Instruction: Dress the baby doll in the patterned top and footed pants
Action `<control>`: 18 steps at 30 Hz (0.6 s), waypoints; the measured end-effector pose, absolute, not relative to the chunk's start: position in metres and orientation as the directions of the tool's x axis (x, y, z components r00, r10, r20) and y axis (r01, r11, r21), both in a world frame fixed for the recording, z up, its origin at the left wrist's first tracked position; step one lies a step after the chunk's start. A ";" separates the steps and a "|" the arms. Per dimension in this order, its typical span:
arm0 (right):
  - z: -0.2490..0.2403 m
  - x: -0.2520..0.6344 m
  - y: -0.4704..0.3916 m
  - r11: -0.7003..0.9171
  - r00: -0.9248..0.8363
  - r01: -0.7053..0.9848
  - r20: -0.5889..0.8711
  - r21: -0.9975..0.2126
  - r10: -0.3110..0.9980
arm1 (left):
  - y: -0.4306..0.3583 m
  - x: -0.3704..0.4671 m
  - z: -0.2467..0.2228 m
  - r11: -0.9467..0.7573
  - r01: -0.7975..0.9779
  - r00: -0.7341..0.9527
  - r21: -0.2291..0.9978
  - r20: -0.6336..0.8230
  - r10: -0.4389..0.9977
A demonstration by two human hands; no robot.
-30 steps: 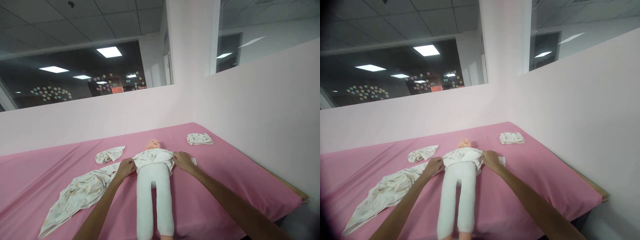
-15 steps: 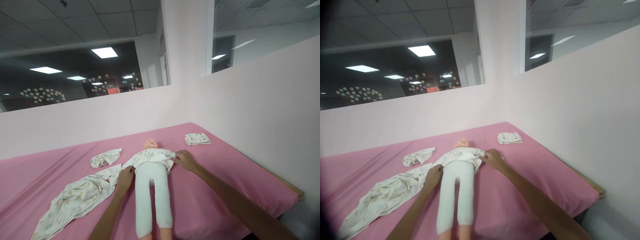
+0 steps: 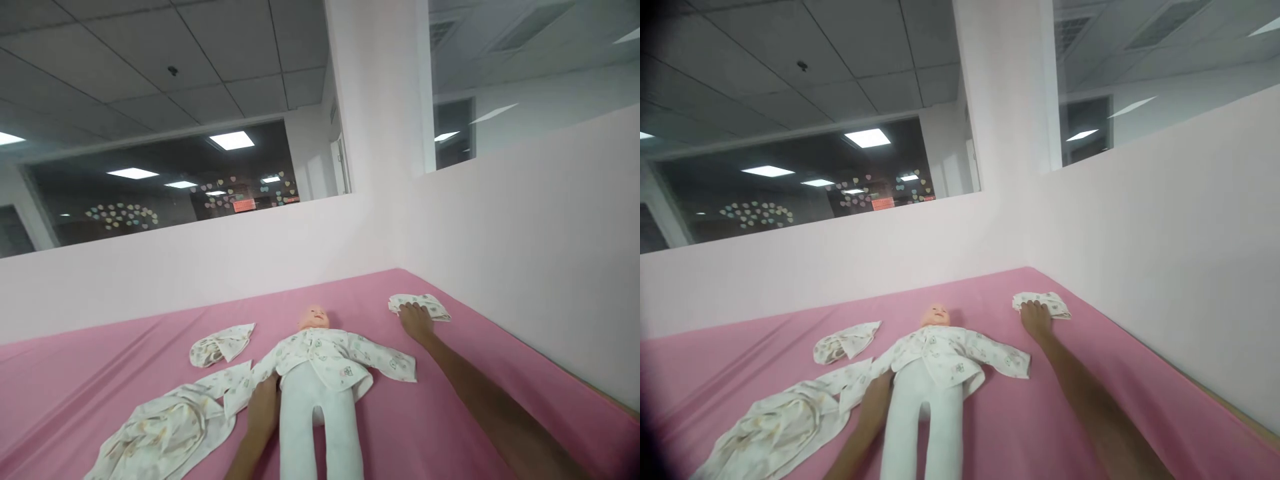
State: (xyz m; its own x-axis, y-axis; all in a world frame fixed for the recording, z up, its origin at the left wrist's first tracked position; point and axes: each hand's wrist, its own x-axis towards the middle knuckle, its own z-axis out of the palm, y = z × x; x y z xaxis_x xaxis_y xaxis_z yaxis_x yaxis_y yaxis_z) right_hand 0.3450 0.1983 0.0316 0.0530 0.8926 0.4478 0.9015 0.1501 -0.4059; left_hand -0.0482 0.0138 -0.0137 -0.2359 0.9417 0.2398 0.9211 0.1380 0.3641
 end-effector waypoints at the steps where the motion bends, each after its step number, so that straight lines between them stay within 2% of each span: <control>1: 0.040 0.341 0.199 0.145 0.080 0.883 0.446 -0.446 0.891 | 0.012 -0.049 -0.009 0.127 0.913 -0.242 0.388 0.264 0.934; 5: 0.085 0.325 0.184 0.203 0.111 0.774 0.444 -0.600 0.889 | -0.003 -0.040 0.023 0.128 0.849 -0.341 0.512 0.347 0.874; 8: 0.130 0.309 0.143 0.349 0.018 0.630 0.462 -0.694 0.887 | -0.017 -0.008 0.065 -0.033 0.770 -0.284 0.637 0.388 0.877; 10: 0.158 0.293 0.099 0.460 -0.128 0.261 0.442 -0.849 0.888 | -0.030 0.025 0.099 -0.222 0.641 -0.155 0.735 0.407 0.900; 12: 0.181 0.276 0.048 0.469 -0.266 0.082 0.434 -0.880 0.861 | -0.046 0.058 0.132 -0.333 0.449 -0.023 0.829 0.384 0.923; 14: 0.197 0.263 -0.001 0.455 -0.411 -0.020 0.422 -0.890 0.808 | -0.065 0.083 0.160 -0.346 0.290 0.056 0.892 0.345 0.937; 18: 0.216 0.264 -0.066 0.416 -0.557 -0.129 0.413 -0.900 0.720 | -0.102 0.100 0.186 -0.366 0.178 0.057 0.914 0.362 0.931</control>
State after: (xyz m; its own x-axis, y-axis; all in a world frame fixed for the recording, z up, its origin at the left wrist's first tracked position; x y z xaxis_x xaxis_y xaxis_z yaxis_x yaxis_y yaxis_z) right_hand 0.2642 -0.0665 0.2159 -0.5574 0.7204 0.4127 -0.1293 0.4157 -0.9003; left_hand 0.0995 -0.1021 0.1861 0.0574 0.9305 0.3617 0.1776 -0.3660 0.9135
